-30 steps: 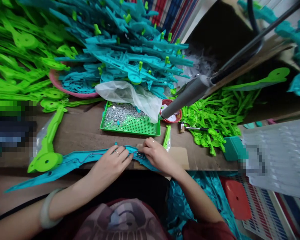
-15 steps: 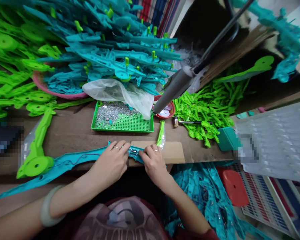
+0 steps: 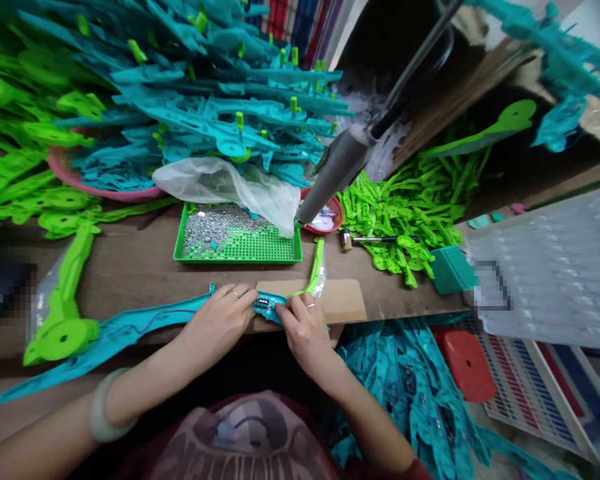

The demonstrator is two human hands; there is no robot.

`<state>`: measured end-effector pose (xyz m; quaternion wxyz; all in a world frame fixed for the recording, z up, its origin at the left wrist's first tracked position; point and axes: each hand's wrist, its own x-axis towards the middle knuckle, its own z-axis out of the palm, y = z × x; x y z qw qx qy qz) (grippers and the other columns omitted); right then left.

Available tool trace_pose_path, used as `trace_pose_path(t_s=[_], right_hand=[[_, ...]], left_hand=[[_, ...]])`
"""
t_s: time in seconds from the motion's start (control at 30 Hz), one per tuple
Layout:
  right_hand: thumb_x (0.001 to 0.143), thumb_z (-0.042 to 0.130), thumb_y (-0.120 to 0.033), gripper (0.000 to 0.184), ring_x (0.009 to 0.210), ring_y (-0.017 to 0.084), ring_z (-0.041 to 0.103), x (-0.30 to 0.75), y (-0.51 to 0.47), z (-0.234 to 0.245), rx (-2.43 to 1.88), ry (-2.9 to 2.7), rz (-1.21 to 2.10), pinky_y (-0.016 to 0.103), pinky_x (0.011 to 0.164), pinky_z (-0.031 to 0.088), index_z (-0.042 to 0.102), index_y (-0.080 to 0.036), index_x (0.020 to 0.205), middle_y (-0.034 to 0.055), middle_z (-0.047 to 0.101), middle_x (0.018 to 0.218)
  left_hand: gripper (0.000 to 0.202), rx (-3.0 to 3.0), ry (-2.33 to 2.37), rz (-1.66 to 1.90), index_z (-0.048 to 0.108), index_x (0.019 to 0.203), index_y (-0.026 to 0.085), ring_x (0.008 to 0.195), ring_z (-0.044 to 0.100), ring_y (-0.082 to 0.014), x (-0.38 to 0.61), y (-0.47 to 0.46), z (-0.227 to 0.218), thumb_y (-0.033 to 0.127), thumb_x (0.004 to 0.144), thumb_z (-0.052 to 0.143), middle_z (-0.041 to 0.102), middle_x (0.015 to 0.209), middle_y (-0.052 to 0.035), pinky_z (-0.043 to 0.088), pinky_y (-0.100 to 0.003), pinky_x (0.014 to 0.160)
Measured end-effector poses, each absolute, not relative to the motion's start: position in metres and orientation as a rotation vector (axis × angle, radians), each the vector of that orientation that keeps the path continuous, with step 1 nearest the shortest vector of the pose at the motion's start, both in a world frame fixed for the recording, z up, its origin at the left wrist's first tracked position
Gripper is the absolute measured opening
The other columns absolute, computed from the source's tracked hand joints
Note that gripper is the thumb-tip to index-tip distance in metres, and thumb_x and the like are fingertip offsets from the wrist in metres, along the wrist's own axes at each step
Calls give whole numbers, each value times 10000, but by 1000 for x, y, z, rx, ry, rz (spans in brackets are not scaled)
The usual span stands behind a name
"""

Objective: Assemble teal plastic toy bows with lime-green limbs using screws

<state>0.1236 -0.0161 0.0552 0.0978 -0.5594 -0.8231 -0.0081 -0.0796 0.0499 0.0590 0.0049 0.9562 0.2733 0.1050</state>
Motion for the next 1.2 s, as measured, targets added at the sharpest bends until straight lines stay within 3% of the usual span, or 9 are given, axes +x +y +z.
trace_pose_path(t_s=[0.2,0.27,0.37,0.43,0.67,0.87,0.97,1.1,1.2], right_hand=[[989,492,-112,210,896,265,439,125,-17,56,-1637,-2392,60,393,782,430,678,-156,1077,113,595,942],[992,478,-107,218,902,264,439,126,-16,57,-1638,-2394,98,397,797,441,679,-157,1062,112,593,942],[976,493,-85,203,911,264,440,127,-14,60,-1635,-2432,158,400,815,451,678,-146,1033,113,585,949],[959,505,-62,198,911,263,440,128,-12,61,-1650,-2459,185,396,811,454,679,-143,1011,114,579,956],[983,528,-117,166,920,259,440,141,-4,74,-1474,-2667,159,397,817,432,666,-152,1068,98,594,967],[994,583,-214,129,930,238,463,151,16,81,-1097,-2913,120,375,757,381,652,-161,899,57,623,863],[991,594,-216,118,946,234,470,156,24,82,-986,-2984,188,364,743,369,654,-167,901,50,629,874],[980,588,-198,93,1014,246,466,159,22,85,-1052,-2961,257,379,829,405,664,-157,947,87,609,1051],[965,573,-182,104,1032,265,469,156,15,85,-1147,-2919,301,414,878,425,670,-145,975,100,610,1045]], left_hand=[[135,2980,890,389,627,798,154,799,533,-241,-79,56,62,110,924,604,571,804,-60,410,-366,717],[46,2993,905,372,648,889,153,796,535,-244,-77,56,64,119,912,627,574,815,-56,405,-366,716],[250,3047,875,269,651,1147,196,848,554,-259,-74,57,65,138,904,649,604,900,-62,404,-368,727],[322,3065,853,168,634,1222,231,902,567,-271,-71,59,66,158,909,650,614,964,-74,403,-365,731],[264,3010,767,-82,670,1164,273,931,569,-269,-63,72,71,195,911,671,601,986,-70,395,-347,728],[87,2899,699,-107,714,982,218,954,544,-262,-55,82,79,203,905,677,576,993,-84,388,-338,736],[111,2843,653,-186,720,997,214,976,541,-270,-52,88,86,189,916,649,594,1025,-94,401,-347,750],[188,2767,602,-264,707,1069,174,988,541,-271,-49,94,94,177,887,661,624,1047,-97,414,-357,772],[203,2767,590,-262,706,1074,168,989,547,-274,-48,97,93,169,875,669,632,1061,-98,411,-361,765]])
